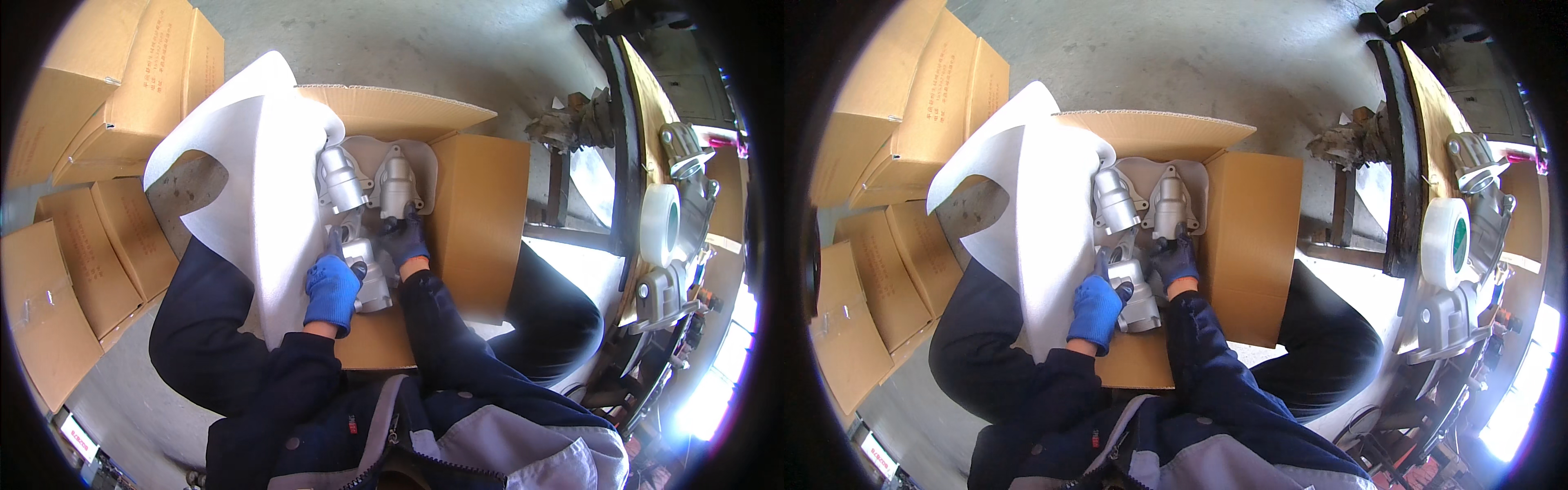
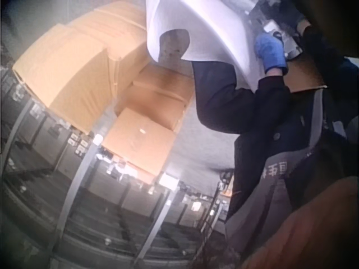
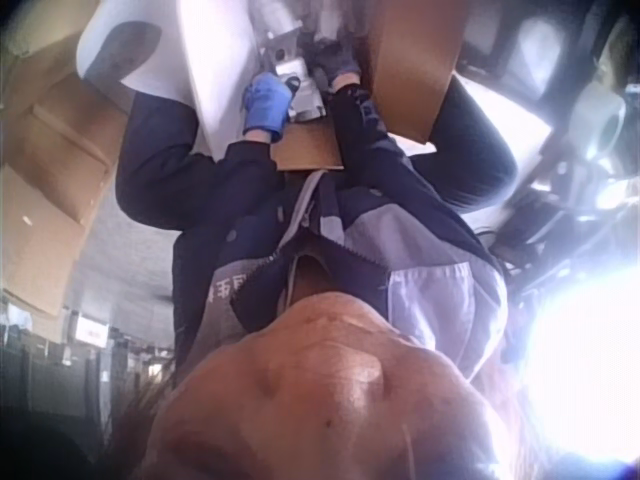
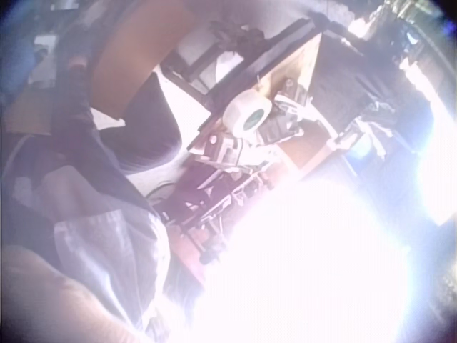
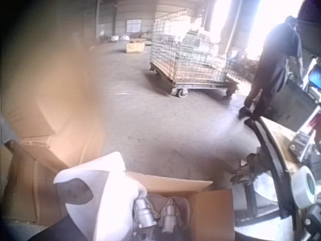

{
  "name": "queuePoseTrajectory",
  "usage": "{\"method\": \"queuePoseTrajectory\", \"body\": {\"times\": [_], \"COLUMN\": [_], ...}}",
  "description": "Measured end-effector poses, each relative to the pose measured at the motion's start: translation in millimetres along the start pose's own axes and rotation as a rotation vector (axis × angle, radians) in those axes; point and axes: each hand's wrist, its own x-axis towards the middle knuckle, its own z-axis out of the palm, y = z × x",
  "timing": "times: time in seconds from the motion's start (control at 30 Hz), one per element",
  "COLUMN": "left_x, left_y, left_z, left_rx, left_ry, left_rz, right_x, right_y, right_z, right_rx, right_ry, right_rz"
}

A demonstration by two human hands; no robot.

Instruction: The person sits on the floor and wipes several metal parts with a white cloth, then places them into a cardboard box. The person handles each part individually, turning them over to wipe different sides before packing.

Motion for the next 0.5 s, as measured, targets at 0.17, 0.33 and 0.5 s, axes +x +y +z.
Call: {"method": "queuePoseTrajectory", "body": {"times": [0.17, 0.33, 0.5], "left_x": [1.2, 4.4, -0.9], "left_y": [-6.9, -6.8, -5.3], "left_z": [7.7, 8.8, 1.7], "left_rx": [-0.039, 0.027, 0.007], "left_ry": [0.045, 0.047, 0.02], "left_rz": [0.017, 0.042, 0.008], "right_x": [-41.5, -44.8, -27.5], "right_y": [-0.4, 2.8, 9.5], "right_z": [76.9, 97.3, 77.9], "right_rx": [0.318, 0.424, 0.651], "right_ry": [0.118, 0.197, 0.002], "right_rz": [0.026, -0.129, 0.054]}}
